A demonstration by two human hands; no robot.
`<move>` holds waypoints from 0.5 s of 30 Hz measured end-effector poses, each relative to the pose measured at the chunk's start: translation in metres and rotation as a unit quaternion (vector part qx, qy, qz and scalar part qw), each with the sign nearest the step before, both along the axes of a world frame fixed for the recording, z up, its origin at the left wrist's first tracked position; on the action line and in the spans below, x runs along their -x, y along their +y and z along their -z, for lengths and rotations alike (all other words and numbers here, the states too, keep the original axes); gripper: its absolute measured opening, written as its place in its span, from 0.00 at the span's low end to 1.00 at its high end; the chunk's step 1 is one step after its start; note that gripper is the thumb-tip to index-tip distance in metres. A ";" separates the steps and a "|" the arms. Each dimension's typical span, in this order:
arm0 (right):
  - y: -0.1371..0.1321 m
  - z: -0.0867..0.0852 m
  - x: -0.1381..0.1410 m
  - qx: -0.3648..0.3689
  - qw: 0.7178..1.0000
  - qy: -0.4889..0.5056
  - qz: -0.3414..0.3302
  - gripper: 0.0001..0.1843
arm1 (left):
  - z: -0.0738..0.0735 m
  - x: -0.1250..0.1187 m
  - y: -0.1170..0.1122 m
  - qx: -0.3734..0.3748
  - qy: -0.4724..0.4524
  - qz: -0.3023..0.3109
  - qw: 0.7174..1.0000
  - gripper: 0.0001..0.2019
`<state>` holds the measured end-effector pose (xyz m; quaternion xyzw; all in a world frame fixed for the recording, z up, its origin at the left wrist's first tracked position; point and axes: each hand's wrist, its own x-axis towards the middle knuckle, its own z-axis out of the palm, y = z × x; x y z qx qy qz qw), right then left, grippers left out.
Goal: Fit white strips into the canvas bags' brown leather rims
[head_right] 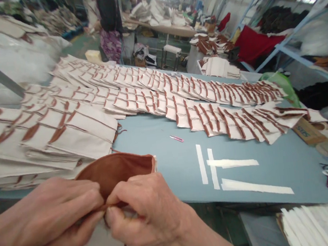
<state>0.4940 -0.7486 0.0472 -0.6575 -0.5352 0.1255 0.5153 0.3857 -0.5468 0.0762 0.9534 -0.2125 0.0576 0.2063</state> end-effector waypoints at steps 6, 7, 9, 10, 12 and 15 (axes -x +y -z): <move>0.000 0.005 -0.012 -0.005 0.996 0.081 -0.027 0.08 | 0.009 -0.007 -0.007 0.051 0.010 -0.018 0.998 0.14; 0.001 0.008 -0.014 -0.009 0.989 0.139 -0.046 0.09 | 0.012 -0.007 -0.008 0.092 0.043 -0.026 0.994 0.14; 0.003 0.015 -0.018 -0.005 0.963 0.256 -0.087 0.13 | 0.016 -0.007 -0.010 0.188 0.096 -0.045 0.976 0.14; 0.005 0.019 -0.019 0.002 0.947 0.304 -0.103 0.15 | 0.019 -0.007 -0.010 0.232 0.116 -0.053 0.964 0.15; 0.008 0.024 -0.021 0.015 0.923 0.367 -0.117 0.21 | 0.025 -0.008 -0.008 0.301 0.136 -0.064 0.942 0.17; 0.012 0.027 -0.024 0.017 0.915 0.386 -0.119 0.25 | 0.030 -0.006 0.000 0.339 0.153 -0.069 0.926 0.19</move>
